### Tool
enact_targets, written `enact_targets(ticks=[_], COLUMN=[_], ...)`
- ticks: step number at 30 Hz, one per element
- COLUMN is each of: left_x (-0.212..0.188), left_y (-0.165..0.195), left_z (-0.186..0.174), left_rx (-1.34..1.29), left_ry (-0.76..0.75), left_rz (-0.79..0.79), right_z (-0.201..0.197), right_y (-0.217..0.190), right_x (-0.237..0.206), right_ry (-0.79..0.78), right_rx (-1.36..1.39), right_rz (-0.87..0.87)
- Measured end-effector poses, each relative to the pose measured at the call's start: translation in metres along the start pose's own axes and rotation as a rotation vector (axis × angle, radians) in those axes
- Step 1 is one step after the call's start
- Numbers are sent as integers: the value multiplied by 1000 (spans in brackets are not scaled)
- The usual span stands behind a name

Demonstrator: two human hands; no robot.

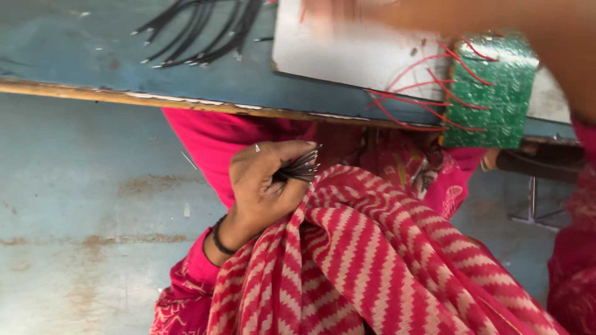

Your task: The person cuts and trims red and black wire ends with pliers, twists the exposed strands, dips the twisted ends into a small container of flux or solder paste, and solders the wires onto the terminals of a green circuit board using a soldering iron at a workbench.

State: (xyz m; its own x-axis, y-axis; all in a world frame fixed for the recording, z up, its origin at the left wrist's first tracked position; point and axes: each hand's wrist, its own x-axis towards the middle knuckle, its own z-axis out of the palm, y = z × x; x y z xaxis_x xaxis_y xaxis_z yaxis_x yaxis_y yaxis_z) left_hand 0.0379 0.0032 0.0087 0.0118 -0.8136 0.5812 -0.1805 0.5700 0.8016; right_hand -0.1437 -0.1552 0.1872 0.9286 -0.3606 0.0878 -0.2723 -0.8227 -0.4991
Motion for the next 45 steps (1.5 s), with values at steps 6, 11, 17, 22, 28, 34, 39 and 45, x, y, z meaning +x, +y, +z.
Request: enact_targets(ticks=[6,11,17,22,28,34,39,45], left_x=[32,46,47,45,55,58,58,57], left_y=[20,38,40,34,32,29,28,26], left_z=[17,34,58,76,91,96,97,97], left_rx=[47,135,197,179,-31,-43,-65,17], left_ry=[-50,-145,-352,-419,-532,-588,-618,-607], left_rz=[152,231,189,82,-160,-210,-249,-25], right_z=[25,23,45,58,58,60,62,65], right_y=[-32,-24,-16,0,11,18,19,20], right_x=[-50,-104,-136,-164,-181,-185,-185,-184], right_ry=[-26,128,178,141,139,70,61,38], right_rx=[-14,7,126,168,258,296,283,328], right_rz=[36,86,246,384,372,432,388,467])
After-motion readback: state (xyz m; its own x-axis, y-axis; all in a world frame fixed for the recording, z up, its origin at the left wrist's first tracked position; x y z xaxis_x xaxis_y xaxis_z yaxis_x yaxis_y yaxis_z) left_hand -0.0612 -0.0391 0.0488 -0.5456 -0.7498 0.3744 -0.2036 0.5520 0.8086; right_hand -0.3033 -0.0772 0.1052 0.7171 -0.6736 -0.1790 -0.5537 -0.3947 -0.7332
